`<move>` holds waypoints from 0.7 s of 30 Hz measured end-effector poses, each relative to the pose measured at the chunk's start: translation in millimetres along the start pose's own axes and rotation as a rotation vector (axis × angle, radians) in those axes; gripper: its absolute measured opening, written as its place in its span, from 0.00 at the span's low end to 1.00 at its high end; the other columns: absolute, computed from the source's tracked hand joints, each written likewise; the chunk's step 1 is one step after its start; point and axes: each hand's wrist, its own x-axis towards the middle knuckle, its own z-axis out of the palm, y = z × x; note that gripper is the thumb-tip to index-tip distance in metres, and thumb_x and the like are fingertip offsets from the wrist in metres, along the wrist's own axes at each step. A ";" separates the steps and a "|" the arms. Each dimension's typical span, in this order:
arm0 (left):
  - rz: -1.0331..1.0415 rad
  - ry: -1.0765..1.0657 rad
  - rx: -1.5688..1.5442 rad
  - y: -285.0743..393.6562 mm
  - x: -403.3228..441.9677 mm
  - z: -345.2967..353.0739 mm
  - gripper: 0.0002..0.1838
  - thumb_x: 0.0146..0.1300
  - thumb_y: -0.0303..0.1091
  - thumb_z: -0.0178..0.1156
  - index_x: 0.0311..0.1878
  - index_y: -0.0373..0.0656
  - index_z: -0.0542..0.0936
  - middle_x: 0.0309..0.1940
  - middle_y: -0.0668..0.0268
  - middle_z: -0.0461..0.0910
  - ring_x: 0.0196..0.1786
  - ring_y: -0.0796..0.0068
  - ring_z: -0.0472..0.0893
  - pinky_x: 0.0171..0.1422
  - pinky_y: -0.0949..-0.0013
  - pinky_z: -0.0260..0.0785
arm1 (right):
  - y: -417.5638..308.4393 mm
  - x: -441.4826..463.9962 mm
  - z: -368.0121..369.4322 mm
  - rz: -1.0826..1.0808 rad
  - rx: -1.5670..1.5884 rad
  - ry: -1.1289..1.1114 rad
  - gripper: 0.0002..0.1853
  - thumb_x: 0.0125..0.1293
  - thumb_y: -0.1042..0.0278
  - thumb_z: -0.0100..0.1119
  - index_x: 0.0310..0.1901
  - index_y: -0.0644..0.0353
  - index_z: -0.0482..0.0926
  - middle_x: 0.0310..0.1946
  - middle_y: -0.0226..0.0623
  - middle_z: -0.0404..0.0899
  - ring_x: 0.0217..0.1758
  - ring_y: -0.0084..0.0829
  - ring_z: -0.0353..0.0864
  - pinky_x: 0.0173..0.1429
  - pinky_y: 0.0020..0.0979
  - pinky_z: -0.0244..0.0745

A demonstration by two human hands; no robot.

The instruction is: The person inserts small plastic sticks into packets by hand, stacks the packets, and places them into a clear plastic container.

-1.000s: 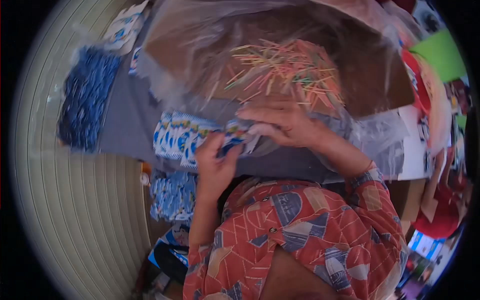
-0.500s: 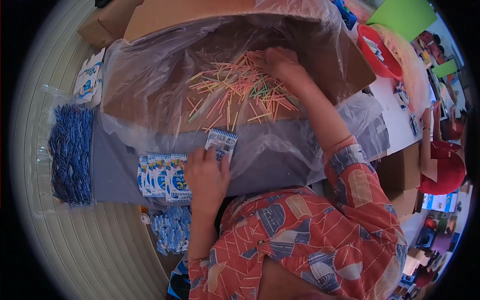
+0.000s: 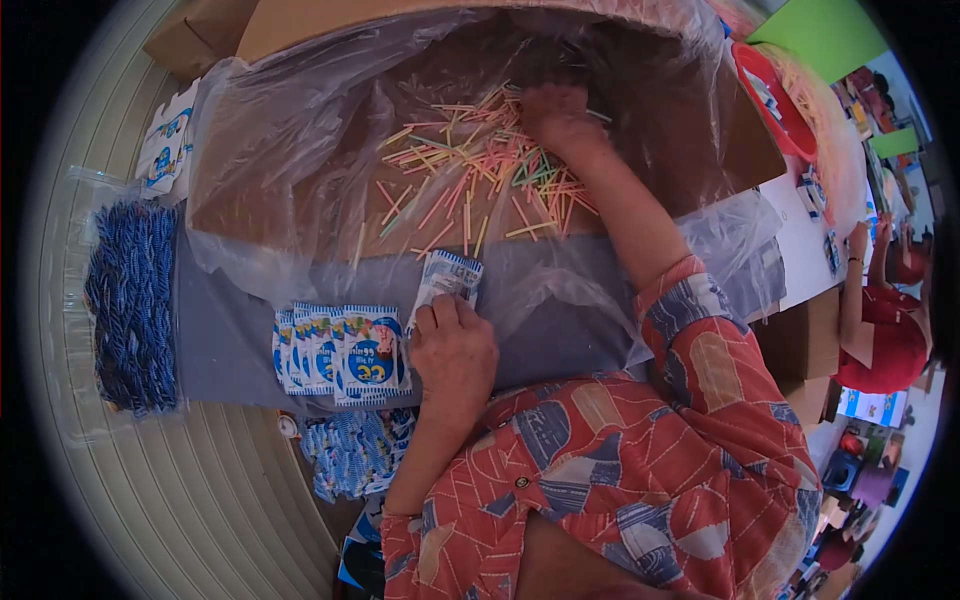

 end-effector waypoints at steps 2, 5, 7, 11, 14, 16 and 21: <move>0.022 0.165 -0.140 -3.9 -2.8 3.8 0.11 0.50 0.29 0.61 0.37 0.34 0.82 0.36 0.59 0.74 0.41 0.61 0.77 0.34 0.61 0.75 | 9.6 -1.6 23.4 -0.035 0.049 0.416 0.21 0.63 0.65 0.55 0.58 0.58 0.76 0.53 0.48 0.82 0.58 0.49 0.81 0.61 0.50 0.73; 0.044 0.222 -0.212 -3.5 -5.5 4.4 0.10 0.52 0.28 0.61 0.37 0.36 0.82 0.34 0.58 0.74 0.41 0.59 0.77 0.36 0.59 0.74 | 16.1 -17.7 -10.0 -0.009 0.257 0.189 0.18 0.61 0.72 0.54 0.54 0.60 0.73 0.43 0.52 0.84 0.48 0.47 0.85 0.51 0.46 0.78; 0.031 0.221 -0.267 -4.5 -4.8 -1.3 0.09 0.53 0.28 0.61 0.38 0.36 0.82 0.34 0.58 0.75 0.41 0.57 0.77 0.37 0.58 0.73 | 21.0 -26.6 -25.9 0.022 0.380 0.244 0.14 0.62 0.71 0.55 0.49 0.60 0.75 0.43 0.52 0.84 0.49 0.51 0.84 0.51 0.44 0.78; -0.032 0.218 -0.366 -11.5 -3.3 -5.5 0.09 0.55 0.28 0.61 0.39 0.37 0.81 0.36 0.58 0.76 0.40 0.54 0.76 0.41 0.55 0.72 | 21.2 -39.4 -25.4 -0.116 0.988 0.614 0.12 0.66 0.62 0.60 0.43 0.62 0.76 0.35 0.48 0.84 0.41 0.45 0.86 0.46 0.40 0.77; 0.001 0.255 -0.345 -10.4 -2.4 -3.9 0.10 0.53 0.28 0.62 0.40 0.38 0.81 0.37 0.58 0.77 0.41 0.54 0.76 0.39 0.55 0.73 | 9.4 -28.3 -10.2 -0.163 1.524 0.790 0.16 0.67 0.55 0.63 0.41 0.62 0.79 0.30 0.41 0.82 0.37 0.33 0.83 0.45 0.37 0.76; 0.017 0.265 -0.330 -7.7 -2.8 0.6 0.11 0.53 0.28 0.62 0.40 0.38 0.81 0.37 0.58 0.77 0.40 0.55 0.77 0.39 0.55 0.73 | 17.0 -43.3 -22.2 -0.135 1.669 0.530 0.16 0.68 0.54 0.62 0.40 0.61 0.80 0.29 0.37 0.81 0.37 0.29 0.81 0.45 0.35 0.75; 0.031 0.218 -0.202 -2.7 -3.4 6.3 0.12 0.51 0.29 0.63 0.40 0.38 0.81 0.36 0.60 0.75 0.41 0.55 0.77 0.37 0.55 0.74 | 14.1 -37.0 54.8 -0.445 0.890 0.581 0.15 0.73 0.54 0.57 0.39 0.59 0.83 0.28 0.31 0.79 0.36 0.24 0.78 0.44 0.31 0.73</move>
